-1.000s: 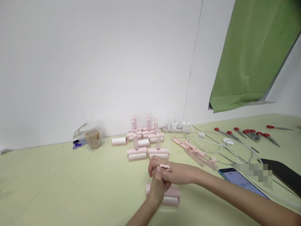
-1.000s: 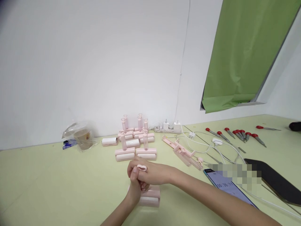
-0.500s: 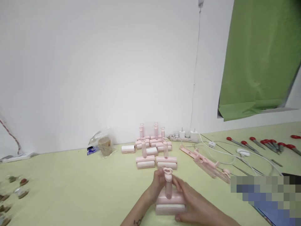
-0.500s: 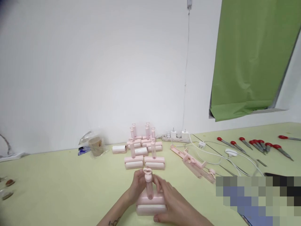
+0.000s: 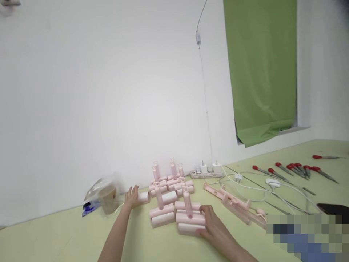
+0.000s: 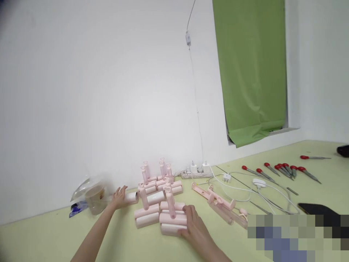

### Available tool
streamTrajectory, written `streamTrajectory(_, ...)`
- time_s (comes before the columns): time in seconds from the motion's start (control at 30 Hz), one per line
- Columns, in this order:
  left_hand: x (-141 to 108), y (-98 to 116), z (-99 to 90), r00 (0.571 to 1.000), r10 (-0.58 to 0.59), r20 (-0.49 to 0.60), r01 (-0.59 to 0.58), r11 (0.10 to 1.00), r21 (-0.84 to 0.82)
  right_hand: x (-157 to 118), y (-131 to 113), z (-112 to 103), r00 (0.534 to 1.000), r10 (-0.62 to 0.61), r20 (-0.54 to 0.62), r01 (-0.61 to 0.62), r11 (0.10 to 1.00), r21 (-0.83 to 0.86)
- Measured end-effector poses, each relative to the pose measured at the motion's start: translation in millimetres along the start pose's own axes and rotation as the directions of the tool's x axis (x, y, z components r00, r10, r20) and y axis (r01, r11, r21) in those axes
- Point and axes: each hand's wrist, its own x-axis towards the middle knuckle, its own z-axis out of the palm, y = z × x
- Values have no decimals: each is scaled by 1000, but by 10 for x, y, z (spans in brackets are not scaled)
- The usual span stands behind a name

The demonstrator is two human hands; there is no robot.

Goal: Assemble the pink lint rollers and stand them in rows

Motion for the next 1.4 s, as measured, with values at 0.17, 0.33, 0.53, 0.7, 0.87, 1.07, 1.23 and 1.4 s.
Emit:
streamTrajectory(0.17, 94, -44, 137, 997, -60, 39, 57, 995, 82, -31, 181, -23, 957, -113, -269, 117, 993, 0)
streamTrajectory(0.33, -332, -86, -60, 993, -108, 42, 108, 994, 8, -237, -20, -141, 917, -245, -315, 328, 912, 246)
streamTrajectory(0.53, -1250, 245, -557, 977, -21, 213, 73, 969, -235, -357, -310, 71, 978, -115, 173, -68, 608, 791)
streamTrajectory(0.7, -1552, 983, -551, 834, 147, 533, 75, 925, -373, -337, -422, 86, 816, -125, 564, -558, 80, 826)
streamTrajectory(0.87, -1344, 1536, -304, 646, 121, 754, 151, 947, -282, -405, -483, -8, 562, -325, 761, -826, -169, 538)
streamTrajectory(1.07, -1090, 1668, -308, 471, 79, 879, 268, 936, -228, -434, -362, 111, 509, -298, 808, -829, -424, 365)
streamTrajectory(1.23, -1145, 1375, -616, 608, 170, 776, 201, 912, -358, -343, -225, 103, 548, -217, 808, -770, -509, 386)
streamTrajectory(1.4, -1313, 1025, -328, 852, 274, 446, -4, 855, -518, -218, -161, -150, 756, -172, 632, -621, -493, 609)
